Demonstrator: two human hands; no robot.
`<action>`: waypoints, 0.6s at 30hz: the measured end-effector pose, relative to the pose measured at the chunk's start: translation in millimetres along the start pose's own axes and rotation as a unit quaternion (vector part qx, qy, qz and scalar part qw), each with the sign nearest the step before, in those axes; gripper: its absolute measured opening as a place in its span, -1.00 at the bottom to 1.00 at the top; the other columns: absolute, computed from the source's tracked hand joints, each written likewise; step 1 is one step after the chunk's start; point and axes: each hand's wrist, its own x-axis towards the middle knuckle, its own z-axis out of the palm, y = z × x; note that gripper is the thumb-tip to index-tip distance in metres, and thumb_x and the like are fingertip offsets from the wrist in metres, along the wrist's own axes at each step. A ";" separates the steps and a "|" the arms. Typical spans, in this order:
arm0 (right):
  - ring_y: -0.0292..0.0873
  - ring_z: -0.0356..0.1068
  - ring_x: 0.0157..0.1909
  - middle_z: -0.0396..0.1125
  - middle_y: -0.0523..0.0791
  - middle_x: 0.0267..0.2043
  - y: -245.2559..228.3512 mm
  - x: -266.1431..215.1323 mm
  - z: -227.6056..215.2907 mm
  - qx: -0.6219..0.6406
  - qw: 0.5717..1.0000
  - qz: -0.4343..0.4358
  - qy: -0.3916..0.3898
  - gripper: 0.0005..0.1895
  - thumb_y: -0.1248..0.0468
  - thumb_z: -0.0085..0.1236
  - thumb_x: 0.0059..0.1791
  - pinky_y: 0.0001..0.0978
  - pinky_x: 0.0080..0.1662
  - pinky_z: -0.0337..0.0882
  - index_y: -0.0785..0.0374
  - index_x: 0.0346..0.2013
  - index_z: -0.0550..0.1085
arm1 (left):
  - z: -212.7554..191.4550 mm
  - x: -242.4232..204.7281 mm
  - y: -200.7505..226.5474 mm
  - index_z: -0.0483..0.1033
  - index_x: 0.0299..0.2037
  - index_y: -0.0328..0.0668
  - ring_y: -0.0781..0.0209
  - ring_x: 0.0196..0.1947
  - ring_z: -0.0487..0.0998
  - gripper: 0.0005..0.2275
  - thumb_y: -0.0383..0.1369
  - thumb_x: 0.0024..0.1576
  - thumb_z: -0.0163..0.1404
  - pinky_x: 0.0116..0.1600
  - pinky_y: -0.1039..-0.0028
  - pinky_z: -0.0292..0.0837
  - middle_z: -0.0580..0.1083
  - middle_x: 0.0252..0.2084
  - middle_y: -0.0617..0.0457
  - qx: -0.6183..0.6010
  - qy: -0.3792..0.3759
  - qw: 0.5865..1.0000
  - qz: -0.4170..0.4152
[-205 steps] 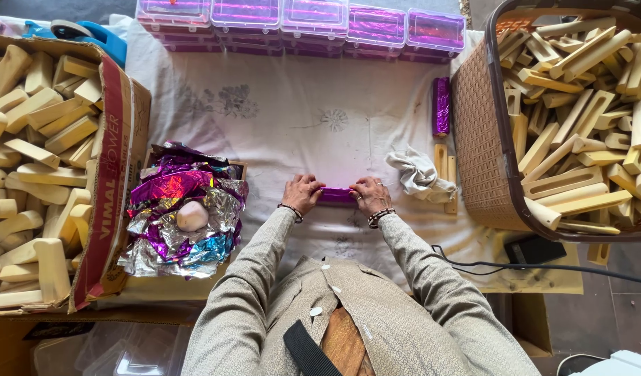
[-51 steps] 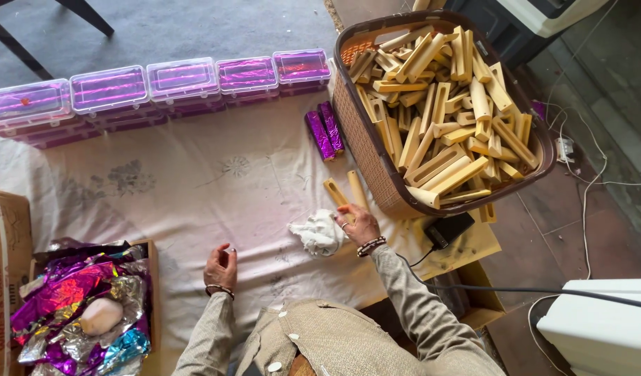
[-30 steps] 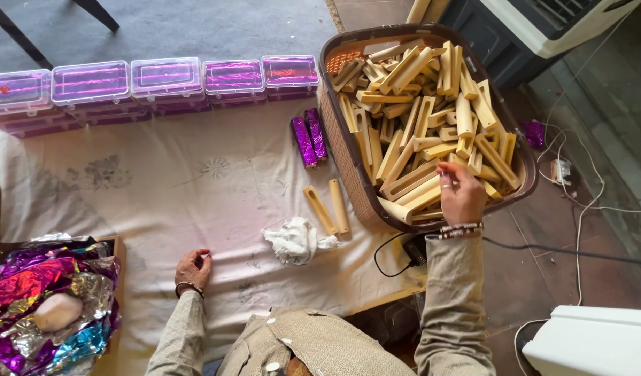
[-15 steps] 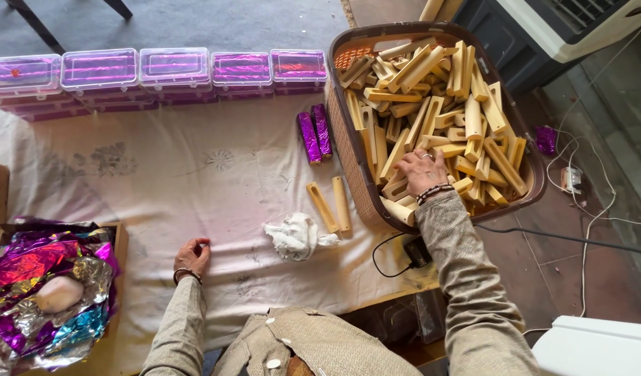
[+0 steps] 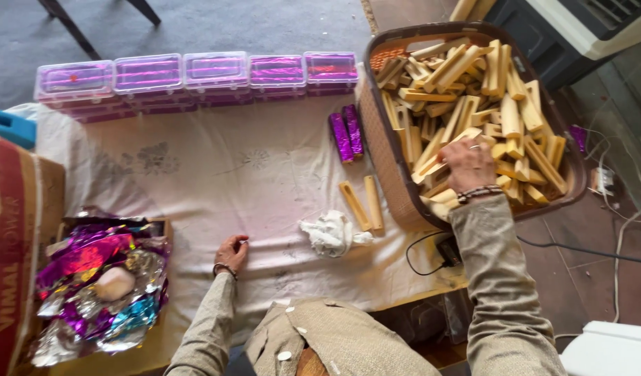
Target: The person picks up small wooden blocks from a basket, wipes them with a white cloth, and wraps them in shiny purple foil. The wrapped blocks are placed on the table next to other wrapped items.
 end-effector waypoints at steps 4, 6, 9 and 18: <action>-0.17 0.37 0.16 0.46 -0.24 -0.04 -62.3 -6.3 -76.8 0.002 0.993 -0.006 0.118 -0.73 0.45 0.10 -0.02 -0.12 0.19 0.24 -0.03 -0.17 0.54 | 0.9 3.3 -9.3 0.65 -0.10 -0.05 0.20 -0.33 0.56 -0.82 -0.31 0.12 0.11 -0.14 0.39 0.50 0.54 -0.29 0.04 -0.022 -0.008 1.000 0.019; -0.09 0.37 0.09 0.42 -0.15 -0.16 -103.9 -10.0 -95.4 0.018 0.984 -0.031 0.177 -0.84 0.39 0.12 -0.05 -0.07 0.07 0.26 0.06 -0.23 0.52 | -3.0 1.7 -1.6 0.65 -0.11 -0.03 0.22 -0.34 0.57 -0.82 -0.30 0.12 0.11 -0.14 0.40 0.51 0.55 -0.32 0.05 -0.020 -0.025 0.999 0.013; -0.02 0.40 0.02 0.39 -0.09 -0.23 -178.5 1.0 -82.3 -0.001 0.971 -0.134 0.199 -0.91 0.33 0.08 -0.05 -0.05 0.04 0.38 0.11 -0.27 0.49 | -2.6 2.4 -4.7 0.65 -0.14 -0.07 0.26 -0.35 0.55 -0.83 -0.32 0.11 0.12 -0.15 0.43 0.50 0.55 -0.36 0.08 -0.030 -0.025 0.998 0.045; 0.01 0.43 -0.08 0.40 -0.11 -0.21 -367.3 26.4 47.0 0.260 0.943 -0.197 0.057 -0.82 0.36 0.20 -0.14 -0.11 -0.10 0.45 0.07 -0.27 0.54 | -10.6 -8.4 2.2 0.54 0.06 -0.10 0.39 -0.37 0.49 -0.77 -0.38 0.20 0.08 -0.21 0.55 0.46 0.49 -0.38 0.17 -0.177 -0.054 0.982 -0.025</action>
